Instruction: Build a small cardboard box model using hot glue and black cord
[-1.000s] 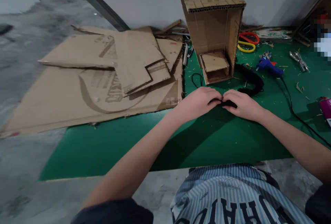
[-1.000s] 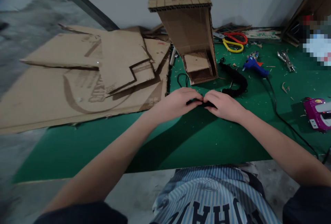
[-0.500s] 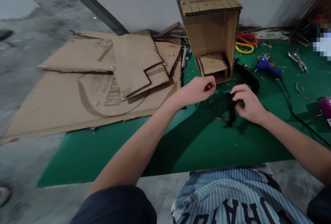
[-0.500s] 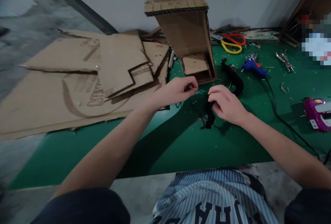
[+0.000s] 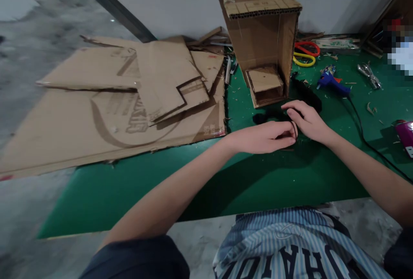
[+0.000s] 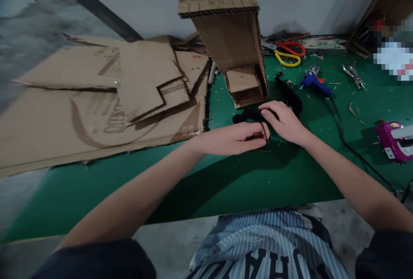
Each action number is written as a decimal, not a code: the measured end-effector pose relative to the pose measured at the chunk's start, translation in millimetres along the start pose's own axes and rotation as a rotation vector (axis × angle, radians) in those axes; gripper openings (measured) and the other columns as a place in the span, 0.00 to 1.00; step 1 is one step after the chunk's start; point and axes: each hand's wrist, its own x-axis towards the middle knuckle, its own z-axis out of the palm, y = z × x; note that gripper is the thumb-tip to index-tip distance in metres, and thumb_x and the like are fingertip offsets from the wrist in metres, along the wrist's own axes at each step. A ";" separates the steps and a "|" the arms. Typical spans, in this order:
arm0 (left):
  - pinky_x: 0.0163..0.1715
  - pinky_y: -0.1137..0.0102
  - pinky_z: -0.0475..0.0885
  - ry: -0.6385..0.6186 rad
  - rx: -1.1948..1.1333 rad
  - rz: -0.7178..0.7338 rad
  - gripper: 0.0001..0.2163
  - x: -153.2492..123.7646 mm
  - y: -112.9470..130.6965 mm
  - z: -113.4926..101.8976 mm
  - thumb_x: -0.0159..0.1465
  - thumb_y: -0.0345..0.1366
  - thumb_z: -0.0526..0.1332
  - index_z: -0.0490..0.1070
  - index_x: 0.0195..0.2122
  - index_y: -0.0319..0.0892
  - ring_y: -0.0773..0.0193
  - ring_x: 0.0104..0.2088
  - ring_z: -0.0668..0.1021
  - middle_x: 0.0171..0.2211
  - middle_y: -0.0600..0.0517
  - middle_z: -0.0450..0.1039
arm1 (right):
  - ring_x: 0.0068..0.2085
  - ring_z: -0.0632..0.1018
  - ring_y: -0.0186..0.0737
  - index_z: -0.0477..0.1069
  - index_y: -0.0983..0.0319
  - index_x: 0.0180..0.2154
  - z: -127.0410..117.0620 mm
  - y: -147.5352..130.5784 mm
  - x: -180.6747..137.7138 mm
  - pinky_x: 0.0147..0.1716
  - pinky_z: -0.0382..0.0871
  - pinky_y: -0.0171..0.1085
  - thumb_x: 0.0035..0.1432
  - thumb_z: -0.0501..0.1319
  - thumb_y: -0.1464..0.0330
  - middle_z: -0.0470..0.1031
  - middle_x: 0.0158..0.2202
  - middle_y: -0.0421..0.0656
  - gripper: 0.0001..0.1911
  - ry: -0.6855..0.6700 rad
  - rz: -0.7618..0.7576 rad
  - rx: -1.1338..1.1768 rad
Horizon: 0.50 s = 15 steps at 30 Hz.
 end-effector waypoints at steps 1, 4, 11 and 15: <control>0.25 0.73 0.63 0.036 -0.095 0.001 0.07 -0.9 2.2 3.0 0.73 0.39 0.56 0.65 0.38 0.42 0.70 0.24 0.66 0.27 0.57 0.66 | 0.54 0.80 0.48 0.78 0.57 0.49 -2.2 -0.8 -0.4 0.58 0.72 0.52 0.74 0.52 0.50 0.82 0.50 0.48 0.23 -0.070 -0.020 0.001; 0.19 0.75 0.61 0.162 -0.446 0.022 0.08 -4.7 8.4 9.0 0.73 0.41 0.59 0.62 0.41 0.44 0.73 0.18 0.62 0.23 0.63 0.59 | 0.53 0.79 0.49 0.77 0.57 0.52 -8.7 -1.7 -1.0 0.56 0.72 0.51 0.74 0.49 0.48 0.81 0.53 0.48 0.27 -0.219 -0.064 0.034; 0.18 0.78 0.61 0.629 -0.955 0.011 0.08 -2.3 12.1 -3.3 0.70 0.33 0.60 0.63 0.34 0.43 0.76 0.17 0.62 0.23 0.61 0.60 | 0.51 0.81 0.47 0.72 0.59 0.56 -8.7 -3.6 -3.9 0.50 0.76 0.46 0.73 0.54 0.53 0.81 0.49 0.47 0.22 -0.173 0.036 0.084; 0.24 0.77 0.70 0.795 -0.891 -0.013 0.10 3.5 6.6 -10.3 0.69 0.33 0.62 0.63 0.32 0.42 0.73 0.25 0.72 0.30 0.57 0.66 | 0.42 0.82 0.46 0.69 0.60 0.56 -1.6 -1.6 -7.5 0.41 0.77 0.44 0.69 0.60 0.59 0.81 0.46 0.49 0.18 -0.076 -0.031 -0.086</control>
